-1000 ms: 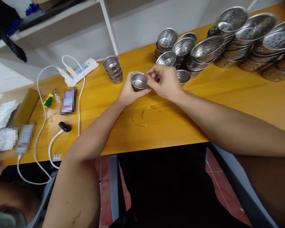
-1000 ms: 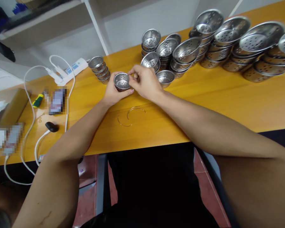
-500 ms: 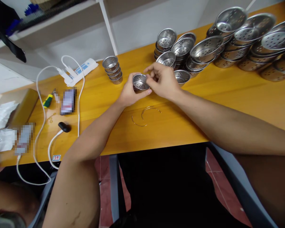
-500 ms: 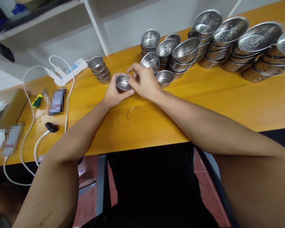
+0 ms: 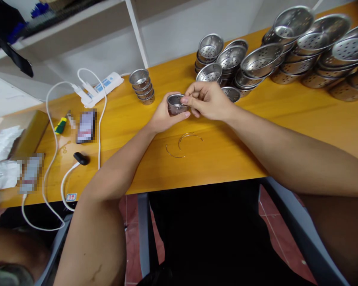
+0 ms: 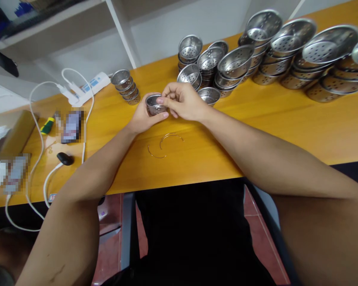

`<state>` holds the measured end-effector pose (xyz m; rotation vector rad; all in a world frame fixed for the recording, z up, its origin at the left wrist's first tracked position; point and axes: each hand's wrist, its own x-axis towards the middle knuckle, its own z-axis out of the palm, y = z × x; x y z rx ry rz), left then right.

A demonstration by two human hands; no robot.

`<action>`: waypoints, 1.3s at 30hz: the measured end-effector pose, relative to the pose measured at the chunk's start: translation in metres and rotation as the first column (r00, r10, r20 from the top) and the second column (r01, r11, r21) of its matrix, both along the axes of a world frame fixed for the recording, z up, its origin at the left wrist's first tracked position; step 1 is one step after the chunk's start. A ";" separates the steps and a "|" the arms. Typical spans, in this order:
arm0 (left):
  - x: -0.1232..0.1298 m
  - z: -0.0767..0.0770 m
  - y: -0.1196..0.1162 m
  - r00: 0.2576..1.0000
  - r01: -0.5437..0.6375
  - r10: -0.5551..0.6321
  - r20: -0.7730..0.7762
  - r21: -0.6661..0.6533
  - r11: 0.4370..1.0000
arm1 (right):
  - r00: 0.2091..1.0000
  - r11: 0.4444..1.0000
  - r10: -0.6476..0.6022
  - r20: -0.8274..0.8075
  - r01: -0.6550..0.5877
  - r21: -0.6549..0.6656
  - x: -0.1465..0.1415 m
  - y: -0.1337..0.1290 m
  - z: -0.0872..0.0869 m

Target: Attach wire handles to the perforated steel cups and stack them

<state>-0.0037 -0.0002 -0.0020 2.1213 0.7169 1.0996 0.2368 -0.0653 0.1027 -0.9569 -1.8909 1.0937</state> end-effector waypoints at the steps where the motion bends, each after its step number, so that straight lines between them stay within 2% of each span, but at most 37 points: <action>1: 0.000 0.000 0.000 1.000 -0.003 0.003 -0.001 0.013 1.000 | 1.000 1.000 -0.005 -0.010 0.005 -0.006 -0.001 0.000 0.001; 9: -0.001 0.003 0.000 0.999 -0.036 0.039 -0.030 0.087 0.996 | 1.000 0.997 -0.011 0.004 0.011 -0.073 -0.005 -0.004 0.006; 15: -0.002 0.002 -0.002 1.000 -0.003 0.005 -0.027 0.087 0.996 | 0.996 0.996 0.071 -0.056 -0.074 -0.047 0.001 0.001 -0.001; 18: -0.003 -0.001 0.001 0.999 0.002 0.002 -0.043 0.086 0.996 | 0.991 0.997 0.077 -0.107 -0.073 0.038 0.004 0.007 -0.015; 21: -0.005 -0.005 0.007 0.999 -0.020 0.023 -0.033 0.099 0.995 | 0.989 0.971 -0.033 -0.145 0.065 0.228 0.006 0.016 -0.032; 23: -0.008 -0.008 0.011 0.999 -0.043 0.046 -0.026 0.101 0.994 | 0.990 0.924 -0.102 -0.100 0.131 0.359 0.008 0.020 -0.039; 26: -0.010 -0.012 0.017 0.997 -0.070 0.072 -0.019 0.110 0.991 | 0.992 0.877 -0.123 0.038 0.091 0.472 0.013 0.021 -0.043; 29: -0.011 -0.015 0.018 0.996 -0.085 0.087 -0.007 0.105 0.991 | 0.984 0.869 -0.131 0.119 0.056 0.491 0.016 0.018 -0.040; 34: -0.013 -0.017 0.018 0.994 -0.093 0.101 -0.050 0.129 0.987 | 0.975 0.861 -0.135 0.176 0.028 0.507 0.016 0.012 -0.035; 39: -0.014 -0.014 0.015 0.988 -0.113 0.126 -0.085 0.147 0.983 | 0.968 0.865 -0.142 0.207 0.020 0.502 0.018 0.014 -0.037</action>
